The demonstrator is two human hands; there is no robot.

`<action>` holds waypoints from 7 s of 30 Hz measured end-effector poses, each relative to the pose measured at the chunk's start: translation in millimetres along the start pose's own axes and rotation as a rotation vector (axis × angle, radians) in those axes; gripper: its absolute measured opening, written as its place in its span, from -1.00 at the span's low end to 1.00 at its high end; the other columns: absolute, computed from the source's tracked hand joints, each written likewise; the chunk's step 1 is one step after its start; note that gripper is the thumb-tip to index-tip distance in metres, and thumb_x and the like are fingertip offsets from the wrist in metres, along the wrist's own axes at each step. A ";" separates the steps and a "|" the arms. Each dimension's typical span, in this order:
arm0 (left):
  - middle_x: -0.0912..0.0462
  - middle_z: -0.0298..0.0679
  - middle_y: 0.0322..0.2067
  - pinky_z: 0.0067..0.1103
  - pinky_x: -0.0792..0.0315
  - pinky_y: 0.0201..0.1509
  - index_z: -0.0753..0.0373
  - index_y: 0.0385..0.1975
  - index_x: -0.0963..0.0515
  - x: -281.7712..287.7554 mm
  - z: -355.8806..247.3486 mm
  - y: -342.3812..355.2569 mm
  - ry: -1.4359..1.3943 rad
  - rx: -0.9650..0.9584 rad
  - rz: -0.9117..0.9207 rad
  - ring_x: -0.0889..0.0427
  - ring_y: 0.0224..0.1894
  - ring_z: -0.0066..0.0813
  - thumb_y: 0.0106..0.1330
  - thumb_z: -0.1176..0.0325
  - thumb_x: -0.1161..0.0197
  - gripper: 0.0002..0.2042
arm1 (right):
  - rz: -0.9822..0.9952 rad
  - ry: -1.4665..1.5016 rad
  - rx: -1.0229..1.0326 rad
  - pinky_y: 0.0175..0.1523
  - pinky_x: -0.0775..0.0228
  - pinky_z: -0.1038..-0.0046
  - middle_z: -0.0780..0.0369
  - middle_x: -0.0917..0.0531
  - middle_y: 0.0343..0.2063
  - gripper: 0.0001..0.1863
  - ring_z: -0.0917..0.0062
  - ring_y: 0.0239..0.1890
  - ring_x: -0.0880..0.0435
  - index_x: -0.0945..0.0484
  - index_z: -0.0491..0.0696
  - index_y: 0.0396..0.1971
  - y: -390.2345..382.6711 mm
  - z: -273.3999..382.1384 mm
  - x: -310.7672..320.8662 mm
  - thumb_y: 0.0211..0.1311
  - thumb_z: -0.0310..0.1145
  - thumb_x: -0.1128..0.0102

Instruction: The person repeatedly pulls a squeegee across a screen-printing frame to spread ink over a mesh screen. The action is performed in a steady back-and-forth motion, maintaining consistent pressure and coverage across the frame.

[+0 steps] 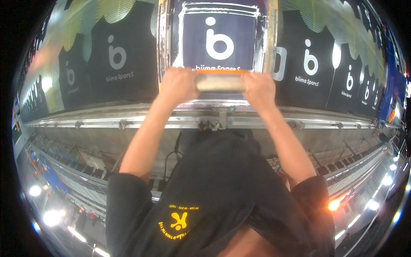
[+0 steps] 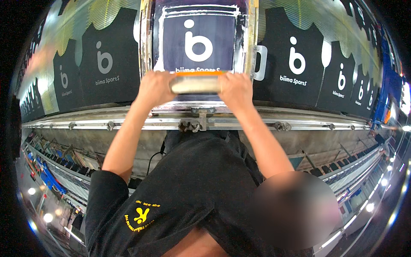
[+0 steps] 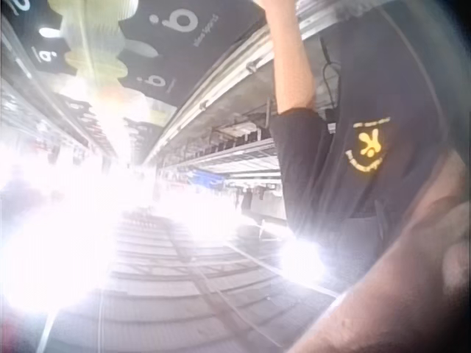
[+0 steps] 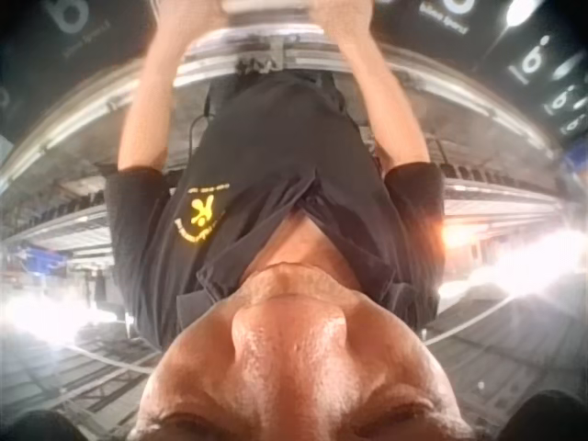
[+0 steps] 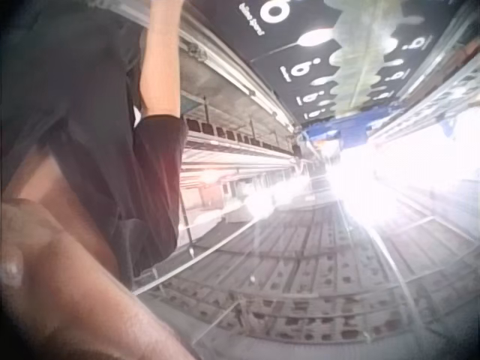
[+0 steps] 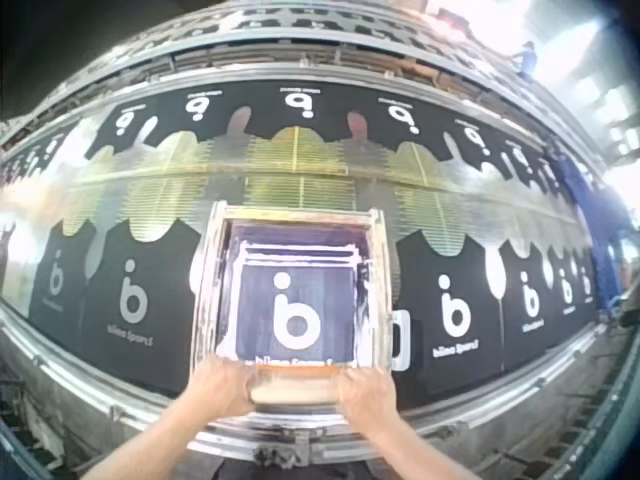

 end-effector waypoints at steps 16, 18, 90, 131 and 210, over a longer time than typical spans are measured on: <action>-0.83 -0.20 -0.40 -0.17 -0.68 -0.13 -0.17 -0.13 -0.85 103.8 35.9 93.5 0.071 0.041 0.094 -0.83 -0.28 -0.06 0.42 -0.24 -0.34 -0.64 | -0.067 0.007 0.032 -0.23 -0.56 0.19 0.28 -0.74 -0.49 -0.73 0.26 -0.37 -0.77 -0.79 0.12 -0.38 130.8 -34.7 71.3 0.12 -0.02 -0.62; -0.83 -0.19 -0.41 -0.17 -0.69 -0.10 -0.07 -0.19 -0.86 117.8 52.0 131.4 0.091 0.037 0.042 -0.83 -0.26 -0.06 0.41 -0.24 -0.34 -0.59 | 0.004 0.014 -0.055 -0.21 -0.58 0.21 0.27 -0.79 -0.42 -0.73 0.24 -0.33 -0.79 -0.83 0.15 -0.30 171.8 -52.0 72.4 0.16 -0.01 -0.61; -0.74 -0.30 0.21 -0.29 -0.39 0.41 0.16 0.25 -0.63 -27.1 59.3 -133.0 -0.108 -0.264 -0.430 -0.68 0.27 -0.33 0.31 0.37 -0.39 -0.53 | -0.726 1.094 -0.580 -0.03 -0.54 0.50 0.30 -0.77 -0.18 -0.67 0.65 -0.19 -0.66 -0.74 -0.21 0.00 87.9 22.8 15.7 0.51 -0.23 -0.42; -0.82 -0.06 -0.38 -0.17 -0.68 -0.05 0.13 -0.21 -0.84 147.4 432.5 -9.3 0.168 -0.016 -0.243 -0.82 -0.23 0.02 0.26 -0.26 -0.45 -0.49 | -0.043 -0.146 -0.132 0.00 -0.64 0.22 0.25 -0.81 -0.22 -0.56 0.28 -0.10 -0.80 -0.84 0.07 -0.13 360.9 301.0 -51.4 0.17 0.08 -0.59; -0.84 -0.10 -0.36 -0.17 -0.71 -0.07 0.05 -0.23 -0.85 100.6 418.9 -69.9 0.053 0.049 -0.134 -0.85 -0.23 0.01 0.17 -0.25 -0.50 -0.53 | -0.047 -0.068 -0.183 -0.15 -0.63 0.14 0.26 -0.77 -0.37 -0.61 0.22 -0.24 -0.80 -0.82 0.08 -0.34 293.2 338.6 -84.1 0.05 0.08 -0.65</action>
Point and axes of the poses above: each hand's wrist, its own y-axis towards the middle knuckle, its own x-axis out of the back of the hand, z = x × y, the point moved 2 cm from there along y, towards the middle knuckle
